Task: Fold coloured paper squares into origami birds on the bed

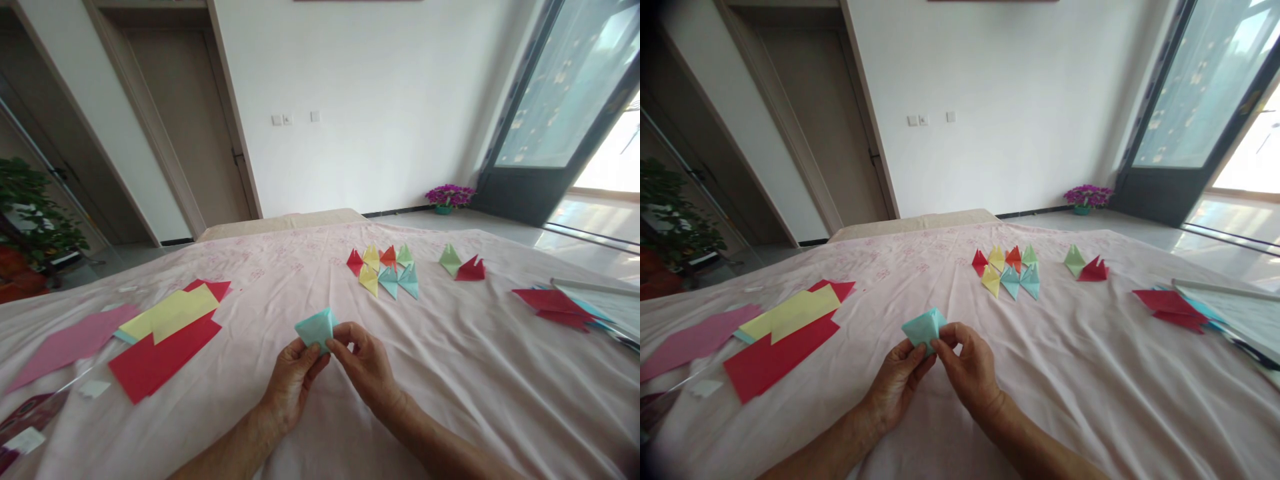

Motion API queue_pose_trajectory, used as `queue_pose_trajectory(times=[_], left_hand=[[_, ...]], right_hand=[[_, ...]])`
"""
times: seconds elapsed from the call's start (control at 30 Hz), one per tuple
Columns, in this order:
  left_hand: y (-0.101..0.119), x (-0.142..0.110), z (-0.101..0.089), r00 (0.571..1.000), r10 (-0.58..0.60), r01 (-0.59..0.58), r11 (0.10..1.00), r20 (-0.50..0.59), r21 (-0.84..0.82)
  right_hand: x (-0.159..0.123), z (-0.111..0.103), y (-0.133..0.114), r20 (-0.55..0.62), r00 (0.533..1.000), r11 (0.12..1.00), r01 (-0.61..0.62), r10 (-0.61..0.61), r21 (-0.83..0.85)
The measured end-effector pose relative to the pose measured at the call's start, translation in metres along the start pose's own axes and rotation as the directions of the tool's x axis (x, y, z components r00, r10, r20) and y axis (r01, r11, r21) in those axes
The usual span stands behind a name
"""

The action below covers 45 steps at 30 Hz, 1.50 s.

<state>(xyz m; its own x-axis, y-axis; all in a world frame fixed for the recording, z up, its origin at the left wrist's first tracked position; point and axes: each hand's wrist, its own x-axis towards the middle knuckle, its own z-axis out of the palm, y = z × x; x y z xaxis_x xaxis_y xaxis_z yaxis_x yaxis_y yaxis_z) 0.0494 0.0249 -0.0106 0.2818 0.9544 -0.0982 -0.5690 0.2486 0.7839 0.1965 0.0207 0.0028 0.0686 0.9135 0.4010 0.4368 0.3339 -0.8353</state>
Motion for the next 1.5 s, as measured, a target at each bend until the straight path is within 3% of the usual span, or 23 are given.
queue_pose_trajectory(times=[0.27,0.63,0.77,0.9,1.17,1.33,1.5], left_hand=[[-0.003,0.000,0.000,0.996,0.054,-0.044,0.989,-0.071,0.142],[-0.005,0.003,-0.004,0.990,0.130,-0.109,0.944,-0.048,0.312],[-0.003,0.004,-0.004,0.995,0.089,-0.080,0.974,-0.033,0.214],[0.003,0.005,-0.005,0.995,-0.021,0.024,0.999,-0.093,0.030],[0.007,0.004,-0.004,0.996,-0.079,0.077,0.995,0.040,0.058],[0.006,0.001,0.000,1.000,0.001,0.000,0.986,-0.007,0.165],[0.006,-0.003,0.002,0.979,0.159,-0.112,0.942,-0.127,0.316]], right_hand=[[0.001,-0.008,-0.007,-0.049,0.987,0.980,0.147,-0.154,-0.132],[0.002,-0.011,-0.009,-0.097,0.981,0.985,0.164,-0.169,-0.059],[0.001,-0.011,-0.011,-0.092,0.978,0.982,0.188,-0.188,-0.018],[0.001,-0.013,-0.007,-0.132,0.976,0.983,0.179,-0.173,0.035],[-0.004,-0.007,-0.004,0.102,0.993,0.980,0.045,-0.066,0.194],[-0.008,-0.002,-0.009,0.149,0.984,0.963,0.051,-0.093,0.266],[-0.008,0.000,-0.003,0.073,0.994,0.958,0.060,-0.083,0.281]])
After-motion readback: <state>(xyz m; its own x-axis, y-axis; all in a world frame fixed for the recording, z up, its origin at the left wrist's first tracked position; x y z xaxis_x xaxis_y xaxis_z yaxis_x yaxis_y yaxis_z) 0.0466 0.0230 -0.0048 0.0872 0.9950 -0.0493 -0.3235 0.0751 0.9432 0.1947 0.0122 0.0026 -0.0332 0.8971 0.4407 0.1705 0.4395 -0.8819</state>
